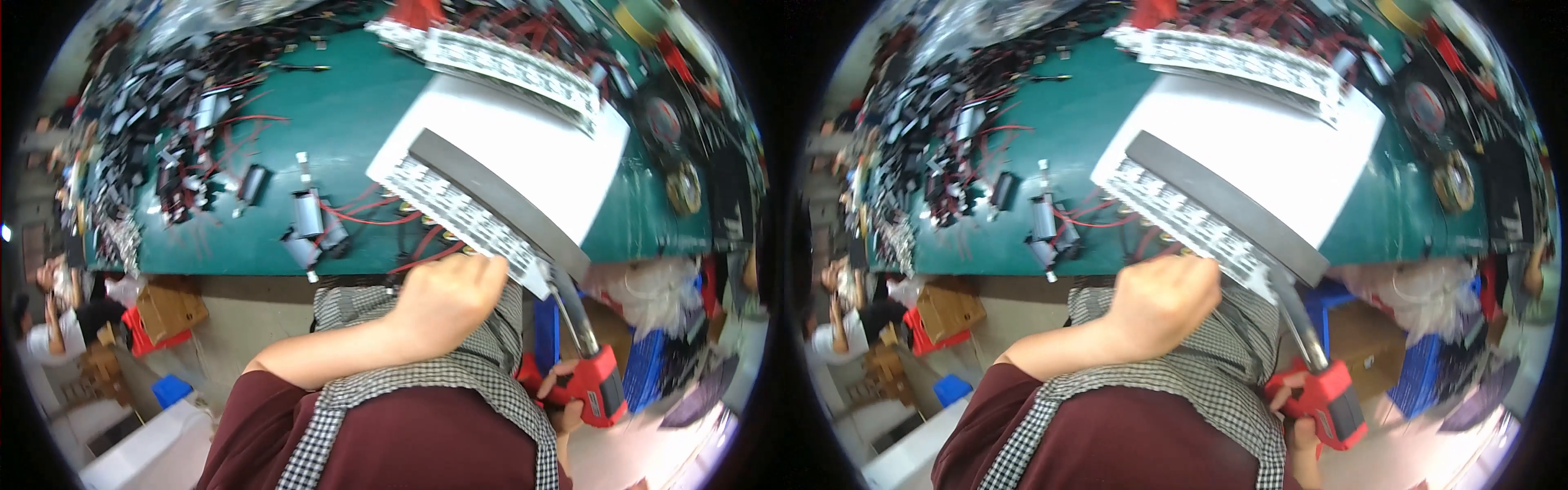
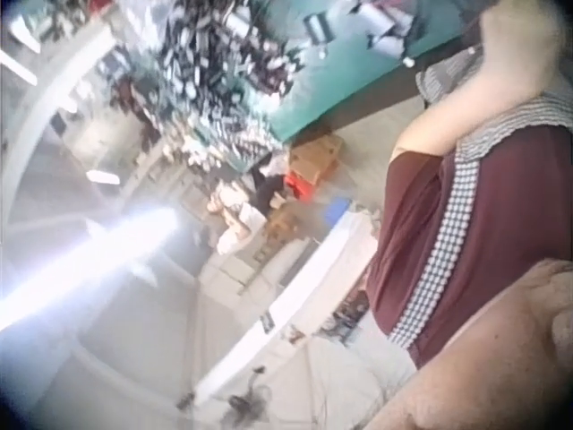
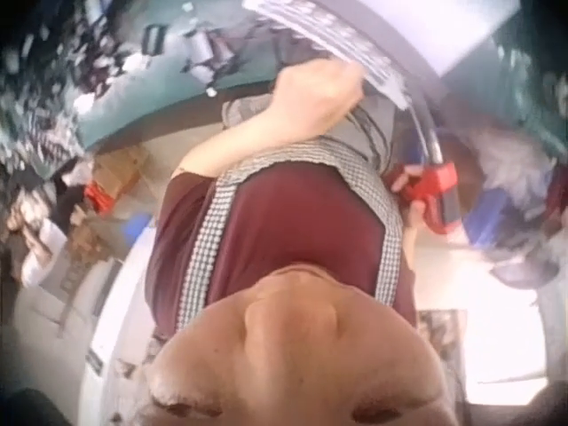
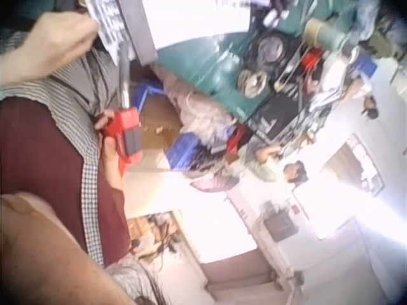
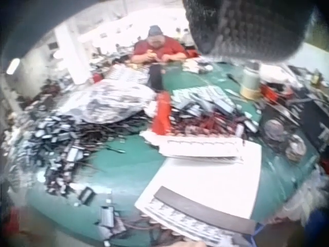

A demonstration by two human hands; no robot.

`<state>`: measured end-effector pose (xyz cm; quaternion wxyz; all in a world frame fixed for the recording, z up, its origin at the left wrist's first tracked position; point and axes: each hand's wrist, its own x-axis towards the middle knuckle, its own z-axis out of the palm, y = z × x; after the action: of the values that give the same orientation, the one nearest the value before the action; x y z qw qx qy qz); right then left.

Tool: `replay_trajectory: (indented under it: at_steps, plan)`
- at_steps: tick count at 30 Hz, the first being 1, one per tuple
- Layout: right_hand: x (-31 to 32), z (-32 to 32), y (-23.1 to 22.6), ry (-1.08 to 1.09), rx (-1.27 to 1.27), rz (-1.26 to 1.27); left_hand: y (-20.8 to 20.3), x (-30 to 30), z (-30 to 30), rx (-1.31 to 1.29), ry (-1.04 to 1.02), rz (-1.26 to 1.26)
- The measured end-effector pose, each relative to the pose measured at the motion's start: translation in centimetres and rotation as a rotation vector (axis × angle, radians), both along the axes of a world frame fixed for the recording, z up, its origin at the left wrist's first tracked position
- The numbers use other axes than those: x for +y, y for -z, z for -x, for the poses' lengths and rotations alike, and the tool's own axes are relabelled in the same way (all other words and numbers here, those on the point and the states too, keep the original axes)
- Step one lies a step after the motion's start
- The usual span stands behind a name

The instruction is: The person attaches wires to LED circuit boards using a handheld welding tool.

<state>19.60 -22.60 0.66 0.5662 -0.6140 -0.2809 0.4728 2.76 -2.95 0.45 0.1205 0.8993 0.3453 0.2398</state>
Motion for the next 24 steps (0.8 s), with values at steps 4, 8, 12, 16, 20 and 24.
replay_trajectory:
  at_steps: [4,8,12,16,20,24]
  plan:
    - [0.9,0.2,0.5,0.055,-0.045,-0.075,0.4,-0.2,0.6,-0.015,0.069,-0.05]
    - [1.7,0.3,0.3,0.186,-0.214,-0.098,0.5,0.0,1.8,-0.01,0.095,-0.03]
    - [1.3,-0.2,1.1,0.221,-0.158,-0.121,-0.9,1.6,4.2,-0.29,0.082,-0.097]
    - [1.7,0.1,0.8,0.23,-0.194,-0.112,-1.9,9.2,10.7,-0.182,-0.618,-0.041]
    - [2.1,0.1,1.1,0.156,-0.211,-0.121,0.4,15.4,17.1,0.133,-0.859,0.022]
    - [2.1,0.8,0.4,0.161,-0.187,-0.104,1.4,17.2,18.2,0.215,-0.919,0.027]
